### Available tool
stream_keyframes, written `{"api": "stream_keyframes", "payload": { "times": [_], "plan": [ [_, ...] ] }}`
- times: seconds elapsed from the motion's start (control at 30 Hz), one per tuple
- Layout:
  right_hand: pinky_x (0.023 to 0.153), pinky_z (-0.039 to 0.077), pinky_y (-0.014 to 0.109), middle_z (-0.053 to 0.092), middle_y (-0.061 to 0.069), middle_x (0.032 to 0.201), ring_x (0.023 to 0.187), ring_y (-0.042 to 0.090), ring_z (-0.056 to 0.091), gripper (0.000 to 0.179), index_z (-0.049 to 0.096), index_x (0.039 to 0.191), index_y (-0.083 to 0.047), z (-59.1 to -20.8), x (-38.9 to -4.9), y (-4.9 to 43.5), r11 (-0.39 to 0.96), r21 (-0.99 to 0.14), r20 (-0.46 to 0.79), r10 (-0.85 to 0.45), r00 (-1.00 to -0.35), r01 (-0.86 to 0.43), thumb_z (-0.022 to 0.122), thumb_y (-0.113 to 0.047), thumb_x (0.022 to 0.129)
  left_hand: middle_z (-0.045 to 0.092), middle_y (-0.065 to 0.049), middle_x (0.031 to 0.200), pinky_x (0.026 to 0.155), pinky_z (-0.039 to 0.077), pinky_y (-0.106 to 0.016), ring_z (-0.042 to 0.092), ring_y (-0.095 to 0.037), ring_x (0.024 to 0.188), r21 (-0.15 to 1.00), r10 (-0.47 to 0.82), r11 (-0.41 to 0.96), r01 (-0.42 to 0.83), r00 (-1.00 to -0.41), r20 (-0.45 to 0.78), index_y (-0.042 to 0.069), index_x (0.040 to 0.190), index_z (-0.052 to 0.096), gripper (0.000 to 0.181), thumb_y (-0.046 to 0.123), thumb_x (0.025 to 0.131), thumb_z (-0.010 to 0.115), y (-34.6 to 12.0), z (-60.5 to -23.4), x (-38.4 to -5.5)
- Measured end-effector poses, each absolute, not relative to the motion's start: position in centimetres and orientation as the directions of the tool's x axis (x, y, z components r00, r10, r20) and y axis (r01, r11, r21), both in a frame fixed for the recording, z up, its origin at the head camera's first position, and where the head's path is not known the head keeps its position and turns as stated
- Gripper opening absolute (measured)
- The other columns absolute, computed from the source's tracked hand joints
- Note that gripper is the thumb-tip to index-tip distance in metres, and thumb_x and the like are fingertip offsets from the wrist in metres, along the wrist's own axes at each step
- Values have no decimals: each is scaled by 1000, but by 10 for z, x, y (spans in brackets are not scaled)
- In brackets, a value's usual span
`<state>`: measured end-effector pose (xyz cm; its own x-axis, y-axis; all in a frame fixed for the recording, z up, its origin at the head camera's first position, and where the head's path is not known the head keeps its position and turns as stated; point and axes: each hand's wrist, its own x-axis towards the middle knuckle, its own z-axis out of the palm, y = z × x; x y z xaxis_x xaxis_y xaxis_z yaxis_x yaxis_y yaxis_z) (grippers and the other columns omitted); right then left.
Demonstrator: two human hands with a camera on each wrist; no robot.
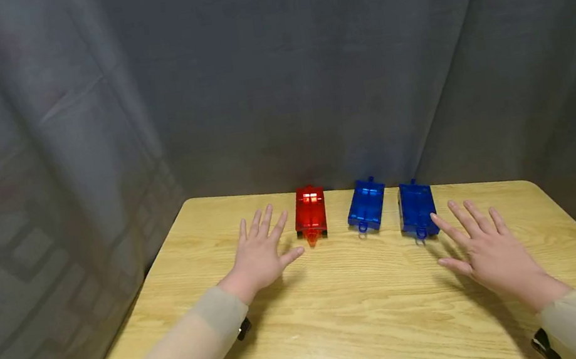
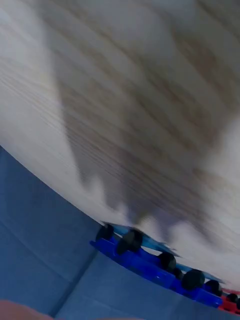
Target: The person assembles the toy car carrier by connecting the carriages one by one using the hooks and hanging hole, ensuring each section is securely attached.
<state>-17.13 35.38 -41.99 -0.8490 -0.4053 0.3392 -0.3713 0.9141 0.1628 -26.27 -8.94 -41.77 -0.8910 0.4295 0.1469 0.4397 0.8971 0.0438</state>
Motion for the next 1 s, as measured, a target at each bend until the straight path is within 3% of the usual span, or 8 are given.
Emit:
{"api": "stream_keyframes", "payload": {
  "times": [0.1,0.2,0.6,0.77,1.0],
  "plan": [
    [113,-9,58,5,16,164,148,33,-7,88,21,160,-20,-420,-174,346,911,143,313,-411,-856,-386,63,-57,91,-7,-6,164,114,-5,-58,-8,-31,149,211,365,902,376,-926,93,28,160,4,89,75,92,35,-80,-417,-266],
    [113,-10,57,8,19,163,148,34,-7,86,24,159,-19,-421,-179,335,913,109,284,-408,-867,-394,61,-56,92,-6,-7,164,115,-5,-57,-6,-32,149,295,331,895,335,-941,63,26,161,6,89,74,92,38,-69,-417,-273],
    [112,-2,63,11,19,162,148,38,0,78,25,159,-21,-419,-226,275,907,-75,243,-386,-890,-414,55,-57,96,2,-10,165,116,-2,-55,2,-36,149,370,270,893,255,-963,11,24,161,9,88,66,94,47,-24,-411,-313],
    [113,-2,63,8,17,163,149,37,-2,79,22,159,-21,-418,-249,254,912,-124,225,-357,-907,-390,53,-58,97,1,-15,164,117,7,-54,6,-40,148,384,190,909,165,-981,-28,21,161,6,92,65,93,50,-15,-413,-329],
    [112,3,66,8,19,163,147,42,2,76,21,160,-20,-421,-270,234,922,-216,110,-302,-947,-320,43,-59,99,3,-18,163,115,17,-54,15,-44,145,398,102,916,51,-989,-107,18,161,7,95,64,92,53,-1,-422,-340]
  ]
}}
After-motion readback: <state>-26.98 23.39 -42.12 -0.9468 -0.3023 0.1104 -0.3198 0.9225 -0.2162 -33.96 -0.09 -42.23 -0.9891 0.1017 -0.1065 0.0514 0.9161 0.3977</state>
